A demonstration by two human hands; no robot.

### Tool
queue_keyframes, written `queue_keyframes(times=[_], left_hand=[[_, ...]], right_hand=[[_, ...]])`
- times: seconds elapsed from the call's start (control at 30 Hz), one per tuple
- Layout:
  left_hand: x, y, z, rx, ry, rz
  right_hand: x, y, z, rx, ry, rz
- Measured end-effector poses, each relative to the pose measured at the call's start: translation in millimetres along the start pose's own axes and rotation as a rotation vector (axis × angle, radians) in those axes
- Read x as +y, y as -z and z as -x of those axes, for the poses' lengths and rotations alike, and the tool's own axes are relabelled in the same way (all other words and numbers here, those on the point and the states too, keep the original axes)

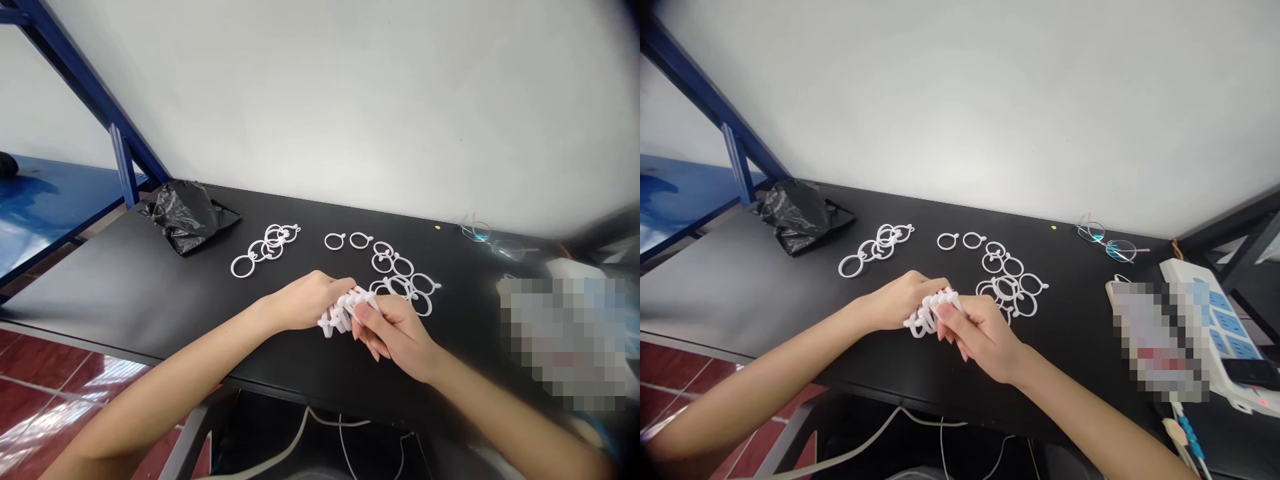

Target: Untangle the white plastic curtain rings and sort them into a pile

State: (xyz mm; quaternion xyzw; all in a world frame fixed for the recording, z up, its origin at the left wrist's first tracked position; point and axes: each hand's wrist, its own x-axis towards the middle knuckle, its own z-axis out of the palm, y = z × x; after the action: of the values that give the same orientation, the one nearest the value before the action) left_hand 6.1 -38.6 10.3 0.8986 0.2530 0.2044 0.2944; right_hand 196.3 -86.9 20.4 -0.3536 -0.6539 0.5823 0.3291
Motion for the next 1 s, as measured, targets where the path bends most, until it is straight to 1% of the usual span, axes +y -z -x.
queue_keyframes(times=[0.17, 0.3, 0.37, 0.53, 0.63, 0.73, 0.8, 0.9, 1.0], left_hand=[[-0.8, -8.6, -0.3, 0.06, -0.027, 0.075], [0.2, -11.5, 2.4, 0.091, -0.043, 0.027], [0.7, -11.5, 4.4, 0.118, -0.041, -0.043], [0.2, -11.5, 5.1, 0.169, -0.11, -0.162], [-0.3, -12.2, 2.8, 0.221, -0.157, -0.302], [-0.6, -13.6, 0.7, 0.282, -0.229, -0.445], [-0.8, -15.7, 0.3, 0.287, -0.259, -0.481], [-0.5, -20.4, 1.7, 0.276, -0.271, -0.434], [1.3, -24.7, 4.5, 0.277, -0.249, -0.326]], right_hand=[[1.5, -1.3, 3.7, -0.02, 0.119, 0.077], [-1.1, -2.5, 4.6, -0.018, 0.19, 0.149], [-1.8, -2.0, 4.3, -0.031, 0.166, 0.142], [-0.2, 2.6, 2.5, -0.068, 0.016, -0.026], [1.1, 2.2, 2.4, -0.038, 0.011, 0.013], [1.7, -1.6, 4.1, 0.008, 0.085, 0.105], [1.3, -4.5, 6.0, 0.024, 0.14, 0.174], [-0.6, -7.2, 8.9, 0.025, 0.218, 0.275], [-4.3, -6.8, 10.4, 0.005, 0.296, 0.34]])
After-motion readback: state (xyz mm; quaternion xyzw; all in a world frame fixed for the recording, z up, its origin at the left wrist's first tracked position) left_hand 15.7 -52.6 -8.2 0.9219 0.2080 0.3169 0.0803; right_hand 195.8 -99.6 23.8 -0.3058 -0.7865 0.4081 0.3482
